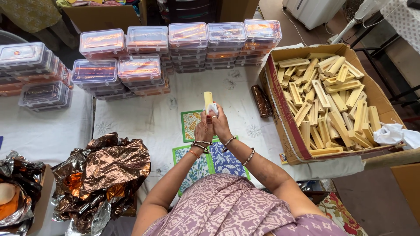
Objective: The person wipes a wooden block with a white cloth, then wraps it in a sheet of copper-colored foil. They place the wrapped block into a clear plastic container and close the lid. The person repeats this process with a second wooden block.
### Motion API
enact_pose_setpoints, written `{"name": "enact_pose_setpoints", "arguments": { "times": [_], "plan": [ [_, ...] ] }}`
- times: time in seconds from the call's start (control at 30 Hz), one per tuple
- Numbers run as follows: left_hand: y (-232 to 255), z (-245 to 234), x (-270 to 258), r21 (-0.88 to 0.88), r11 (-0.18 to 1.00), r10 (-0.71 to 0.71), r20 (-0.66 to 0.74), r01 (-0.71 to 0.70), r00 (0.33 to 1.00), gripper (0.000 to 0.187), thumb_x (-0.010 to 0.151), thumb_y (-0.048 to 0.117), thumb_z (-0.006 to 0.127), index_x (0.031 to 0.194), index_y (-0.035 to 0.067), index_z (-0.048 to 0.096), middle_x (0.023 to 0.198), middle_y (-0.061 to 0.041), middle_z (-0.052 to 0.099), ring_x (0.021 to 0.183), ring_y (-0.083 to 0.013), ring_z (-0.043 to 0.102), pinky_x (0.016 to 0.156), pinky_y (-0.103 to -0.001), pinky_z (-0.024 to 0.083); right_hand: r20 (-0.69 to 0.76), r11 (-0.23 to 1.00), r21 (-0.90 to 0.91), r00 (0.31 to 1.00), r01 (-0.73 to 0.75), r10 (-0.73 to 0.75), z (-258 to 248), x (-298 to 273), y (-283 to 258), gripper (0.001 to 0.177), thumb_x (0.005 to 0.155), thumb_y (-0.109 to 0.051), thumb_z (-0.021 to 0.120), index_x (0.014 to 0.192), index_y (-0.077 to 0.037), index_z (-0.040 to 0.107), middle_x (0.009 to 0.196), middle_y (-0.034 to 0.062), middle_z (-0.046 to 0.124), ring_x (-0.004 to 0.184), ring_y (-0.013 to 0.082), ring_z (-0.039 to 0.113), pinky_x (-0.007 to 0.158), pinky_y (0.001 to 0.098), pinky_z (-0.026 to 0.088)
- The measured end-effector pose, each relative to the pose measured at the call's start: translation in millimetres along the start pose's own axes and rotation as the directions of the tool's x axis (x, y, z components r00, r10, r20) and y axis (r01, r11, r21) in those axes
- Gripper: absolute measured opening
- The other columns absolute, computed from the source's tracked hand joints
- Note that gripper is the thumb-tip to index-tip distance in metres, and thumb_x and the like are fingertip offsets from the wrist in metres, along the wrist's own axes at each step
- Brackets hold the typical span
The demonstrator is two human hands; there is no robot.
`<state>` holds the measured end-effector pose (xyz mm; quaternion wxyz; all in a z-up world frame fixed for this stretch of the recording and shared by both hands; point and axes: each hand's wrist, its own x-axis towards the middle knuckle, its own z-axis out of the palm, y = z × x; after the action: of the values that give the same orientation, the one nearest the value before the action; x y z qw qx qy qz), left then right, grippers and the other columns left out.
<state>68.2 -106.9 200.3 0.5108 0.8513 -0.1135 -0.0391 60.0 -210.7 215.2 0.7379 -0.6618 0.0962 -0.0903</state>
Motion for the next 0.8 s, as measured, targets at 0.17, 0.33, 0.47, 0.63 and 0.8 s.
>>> {"name": "enact_pose_setpoints", "arguments": {
  "times": [0.17,0.33,0.47,0.63,0.8],
  "plan": [
    [-19.5,0.0,0.8,0.016,0.997,0.075,-0.033,-0.075,0.997,0.087,0.094,0.077,0.012,0.136,0.007,0.042,0.085,-0.024,0.07,0.074,-0.0463,0.068,0.061,-0.056,0.051,0.112,0.981,-0.143,0.987,0.131,-0.115,-3.7,-7.5,-4.8,0.058,0.099,-0.019,0.066,0.149,-0.005,0.042,0.125,0.0074,0.066,0.112,0.0146,0.063,0.096,0.0283,0.053],
    [-23.4,-24.5,-1.2,0.014,0.951,0.311,-0.066,-0.31,0.948,0.061,0.113,0.063,0.032,0.128,0.008,0.055,0.108,-0.021,0.071,0.088,-0.0374,0.071,0.07,-0.047,0.057,0.219,0.999,-0.045,0.976,-0.007,0.017,-25.3,4.6,-12.9,0.06,0.094,-0.013,0.073,0.146,-0.006,0.044,0.123,0.006,0.066,0.109,0.0127,0.064,0.094,0.0271,0.054],
    [-2.3,-58.5,5.5,-0.382,0.924,0.01,-0.011,-0.014,1.0,0.045,0.101,0.041,0.058,0.133,0.01,0.055,0.095,-0.008,0.073,0.079,-0.0159,0.072,0.065,-0.032,0.062,0.344,0.981,-0.186,0.939,0.055,0.012,-28.5,2.9,-33.9,0.058,0.092,-0.015,0.074,0.144,-0.007,0.049,0.117,0.0082,0.069,0.104,0.0146,0.067,0.091,0.0295,0.057],
    [-47.2,-55.4,29.1,-0.531,0.847,-0.009,0.043,0.03,0.999,0.033,0.095,0.025,0.073,0.122,0.006,0.067,0.099,-0.004,0.075,0.086,-0.011,0.073,0.071,-0.025,0.065,0.488,0.701,-0.63,0.873,0.336,0.02,-19.0,-16.3,-56.4,0.059,0.088,-0.02,0.08,0.14,-0.012,0.053,0.12,0.0099,0.065,0.105,0.0218,0.068,0.093,0.034,0.056],
    [-101.0,-45.5,46.7,-0.765,0.639,-0.163,-0.028,0.084,0.986,0.028,0.097,0.023,0.073,0.117,0.005,0.067,0.098,-0.008,0.075,0.08,-0.0149,0.073,0.066,-0.029,0.064,0.541,0.418,-0.71,0.819,0.567,-0.192,-32.7,-16.2,-35.6,0.064,0.083,-0.023,0.077,0.142,-0.016,0.05,0.124,0.0088,0.063,0.105,0.0277,0.068,0.084,0.0381,0.058]
  ]
}}
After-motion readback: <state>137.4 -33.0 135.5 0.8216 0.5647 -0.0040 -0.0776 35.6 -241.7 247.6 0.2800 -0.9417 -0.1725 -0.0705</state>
